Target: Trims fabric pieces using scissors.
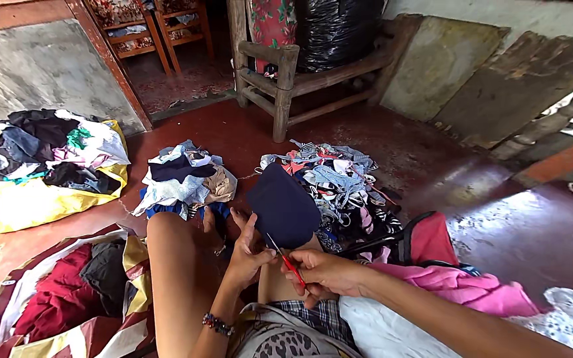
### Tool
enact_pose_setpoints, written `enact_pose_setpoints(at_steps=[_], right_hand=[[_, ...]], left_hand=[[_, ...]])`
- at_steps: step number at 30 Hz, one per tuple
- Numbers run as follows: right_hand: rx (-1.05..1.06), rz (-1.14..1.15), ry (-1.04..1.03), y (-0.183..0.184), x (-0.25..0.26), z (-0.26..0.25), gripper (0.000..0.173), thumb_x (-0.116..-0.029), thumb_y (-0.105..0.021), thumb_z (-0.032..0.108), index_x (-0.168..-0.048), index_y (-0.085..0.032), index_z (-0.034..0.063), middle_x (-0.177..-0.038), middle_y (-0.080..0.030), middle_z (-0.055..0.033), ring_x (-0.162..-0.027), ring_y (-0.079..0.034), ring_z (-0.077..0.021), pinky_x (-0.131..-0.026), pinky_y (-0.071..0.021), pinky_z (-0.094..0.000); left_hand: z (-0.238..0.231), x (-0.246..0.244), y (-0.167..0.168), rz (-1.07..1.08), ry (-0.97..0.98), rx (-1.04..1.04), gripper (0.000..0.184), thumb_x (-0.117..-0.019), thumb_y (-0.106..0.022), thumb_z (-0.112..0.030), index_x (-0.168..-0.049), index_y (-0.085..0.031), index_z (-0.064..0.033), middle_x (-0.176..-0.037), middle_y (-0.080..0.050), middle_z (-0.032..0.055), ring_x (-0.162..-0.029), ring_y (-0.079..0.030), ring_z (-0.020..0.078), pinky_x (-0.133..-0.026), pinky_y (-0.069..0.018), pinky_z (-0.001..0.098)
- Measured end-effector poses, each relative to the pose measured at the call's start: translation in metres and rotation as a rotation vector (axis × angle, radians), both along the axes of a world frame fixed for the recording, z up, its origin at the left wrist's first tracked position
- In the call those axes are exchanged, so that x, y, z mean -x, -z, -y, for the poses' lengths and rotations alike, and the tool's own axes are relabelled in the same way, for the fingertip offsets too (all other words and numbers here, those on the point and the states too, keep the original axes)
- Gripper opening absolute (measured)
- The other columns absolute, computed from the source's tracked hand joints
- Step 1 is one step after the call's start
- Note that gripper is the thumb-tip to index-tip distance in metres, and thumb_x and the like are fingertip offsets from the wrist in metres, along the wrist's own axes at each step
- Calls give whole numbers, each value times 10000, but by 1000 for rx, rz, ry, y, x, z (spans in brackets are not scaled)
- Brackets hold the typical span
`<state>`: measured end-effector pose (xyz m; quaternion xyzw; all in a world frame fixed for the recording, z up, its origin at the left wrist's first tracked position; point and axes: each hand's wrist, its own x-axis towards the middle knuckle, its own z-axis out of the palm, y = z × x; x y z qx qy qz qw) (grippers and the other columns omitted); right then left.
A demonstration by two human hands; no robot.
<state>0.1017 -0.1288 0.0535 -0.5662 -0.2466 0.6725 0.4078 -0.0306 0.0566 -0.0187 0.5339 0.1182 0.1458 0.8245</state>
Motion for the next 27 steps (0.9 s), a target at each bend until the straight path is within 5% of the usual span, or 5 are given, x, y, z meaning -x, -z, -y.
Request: enact_pose_setpoints(at_steps=[7,13,18,21,27], right_hand=[[55,40,-7,-7,-8,-18,353,-1013,-627,402,-1158,-491,109,-913,-652,-65,-725,-688,-186,-699,-619,-368],[24,49,38,-3,-6,-16,266,-988,-669,152,-1193,-511,91,-896,-646,-38,-720,-682,-162,-672,-625,-353],[31,45,5,-1,-8,-20,245,-999,-646,137,-1200,-513,89,-912,-664,-51,-736,-699,-176,-668,-624,-353],[44,71,-4,0,-8,-21,269,-999,-650,145,-1212,-498,81,-905,-658,-57,-723,-694,-178,-667,-624,-353],[61,139,-6,1,-7,-25,248,-1024,-614,138,-1223,-482,69,-917,-655,-66,-702,-684,-173,-659,-614,-343]], left_hand=[[0,0,2,40,22,-8,1079,-777,-783,78,-1643,-203,-199,-1496,-493,148,-920,-713,253,-834,-622,430],[-2,-1,7,42,12,-19,1048,-795,-753,63,-1645,-198,-199,-1410,-549,179,-830,-706,249,-774,-625,420],[-13,-13,16,65,-112,101,680,-917,-623,-87,-1560,-405,-114,-1450,-537,157,-1085,-655,250,-927,-558,427],[-20,-24,10,77,-183,297,506,-993,-454,-118,-1498,-467,-95,-1293,-623,135,-1057,-653,203,-908,-548,374],[-23,-31,13,70,-251,288,638,-856,-689,74,-1452,-561,-117,-1345,-606,139,-937,-674,215,-792,-591,382]])
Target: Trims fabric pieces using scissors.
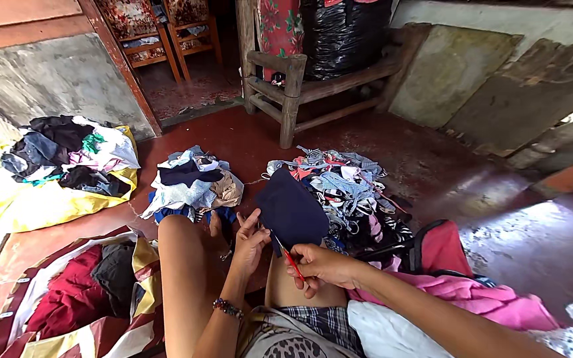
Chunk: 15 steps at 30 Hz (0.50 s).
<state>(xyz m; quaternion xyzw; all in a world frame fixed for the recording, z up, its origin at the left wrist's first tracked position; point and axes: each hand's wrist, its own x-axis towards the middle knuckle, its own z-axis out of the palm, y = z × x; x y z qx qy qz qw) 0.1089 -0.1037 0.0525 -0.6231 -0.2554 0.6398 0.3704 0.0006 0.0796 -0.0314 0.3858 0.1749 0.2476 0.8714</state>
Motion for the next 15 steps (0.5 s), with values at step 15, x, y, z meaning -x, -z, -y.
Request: enact_pose_setpoints(at_steps=[15], right_hand=[[52,-100,-57,-8,-10,-22,283,-1068,-542,341,-1233,-466,123,-864,-629,-49,-692,-663,-175,-707,-613,-386]], left_hand=[[2,3,-1,-75,-1,-65,818,-807,-685,162,-1530,-467,-150,-1358,-582,178,-874,-676,245,-733,-598,389]])
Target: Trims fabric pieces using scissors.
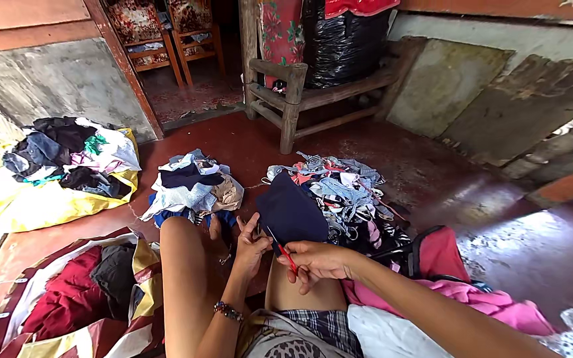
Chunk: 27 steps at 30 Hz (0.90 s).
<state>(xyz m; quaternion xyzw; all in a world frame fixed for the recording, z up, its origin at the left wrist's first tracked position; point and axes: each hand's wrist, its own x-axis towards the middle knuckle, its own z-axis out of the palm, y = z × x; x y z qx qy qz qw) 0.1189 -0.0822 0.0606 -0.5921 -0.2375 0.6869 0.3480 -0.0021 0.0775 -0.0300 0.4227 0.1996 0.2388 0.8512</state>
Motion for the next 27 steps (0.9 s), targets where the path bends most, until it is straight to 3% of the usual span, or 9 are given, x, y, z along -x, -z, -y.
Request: enact_pose_setpoints(at_steps=[5,11,19,24,27], right_hand=[[-28,-34,33,4,2,-10,299,-1076,-503,400,-1225,-493,141,-851,-606,-34,-702,-651,-170,-722,-610,-394],[-88,-20,93,10,9,-4,179,-1037,-598,202,-1168,-511,116,-851,-579,-14,-695,-621,-138,-727,-608,-377],[-54,-11,42,8,1,-19,304,-1073,-518,388,-1246,-483,141,-865,-616,-44,-713,-658,-177,-731,-609,-399],[-100,52,104,12,8,-15,223,-1033,-610,199,-1203,-504,100,-851,-584,-18,-663,-609,-135,-696,-605,-361],[-80,83,48,10,5,-17,242,-1045,-592,191,-1236,-474,102,-865,-607,-34,-664,-630,-144,-673,-606,-359]], left_hand=[[-6,2,2,45,-15,24,814,-822,-669,160,-1545,-433,-131,-1296,-593,179,-867,-674,237,-731,-602,387],[-7,7,1,35,2,33,825,-806,-672,173,-1539,-451,-134,-1383,-566,178,-937,-682,262,-763,-608,411],[-8,11,2,56,50,2,811,-808,-667,126,-1546,-428,-108,-1364,-572,194,-900,-690,243,-757,-609,401],[-7,10,4,56,48,11,839,-794,-693,130,-1552,-417,-102,-1367,-574,189,-942,-680,249,-766,-604,395],[-6,10,6,58,49,28,842,-794,-695,131,-1552,-421,-112,-1392,-560,192,-948,-684,260,-770,-608,406]])
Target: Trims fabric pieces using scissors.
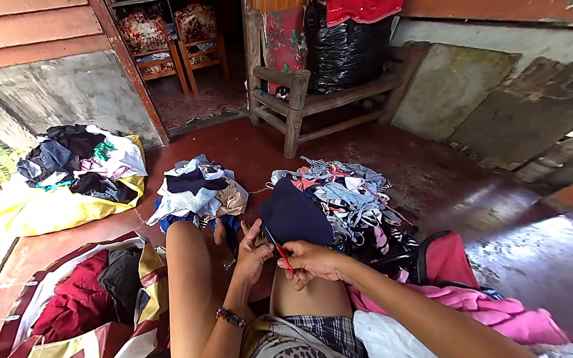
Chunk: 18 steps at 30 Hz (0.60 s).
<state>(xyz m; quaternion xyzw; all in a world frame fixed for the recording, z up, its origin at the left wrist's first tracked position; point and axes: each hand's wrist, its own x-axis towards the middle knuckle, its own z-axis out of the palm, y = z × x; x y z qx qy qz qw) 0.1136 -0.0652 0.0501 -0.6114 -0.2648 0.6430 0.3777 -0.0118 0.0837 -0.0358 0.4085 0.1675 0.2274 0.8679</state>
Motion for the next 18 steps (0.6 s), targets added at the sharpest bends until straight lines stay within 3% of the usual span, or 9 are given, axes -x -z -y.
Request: enact_pose_setpoints(at_steps=[6,11,14,18], right_hand=[[49,-63,-28,-3,-7,-8,347,-1050,-562,411,-1248,-475,141,-878,-608,-45,-724,-662,-184,-708,-610,-402],[7,-35,61,-1,-2,-4,262,-1029,-624,323,-1160,-522,120,-821,-552,-10,-649,-595,-137,-680,-604,-372],[-26,-18,65,2,-1,-2,226,-1028,-627,222,-1188,-534,93,-826,-555,-9,-632,-583,-124,-669,-602,-355],[20,-33,4,-3,-8,-5,253,-1060,-569,293,-1215,-500,105,-823,-601,-29,-659,-630,-154,-680,-606,-376]], left_hand=[[2,3,-1,44,21,37,852,-794,-677,128,-1563,-386,-95,-1326,-588,196,-878,-699,235,-744,-619,399],[3,2,0,52,16,72,849,-805,-662,131,-1569,-380,-108,-1369,-567,204,-872,-694,234,-734,-610,390],[4,1,0,27,11,55,860,-794,-680,134,-1566,-389,-108,-1444,-512,195,-876,-681,224,-715,-604,374],[5,3,2,3,44,-11,893,-772,-704,103,-1573,-370,-108,-1463,-497,183,-922,-685,239,-743,-610,398]])
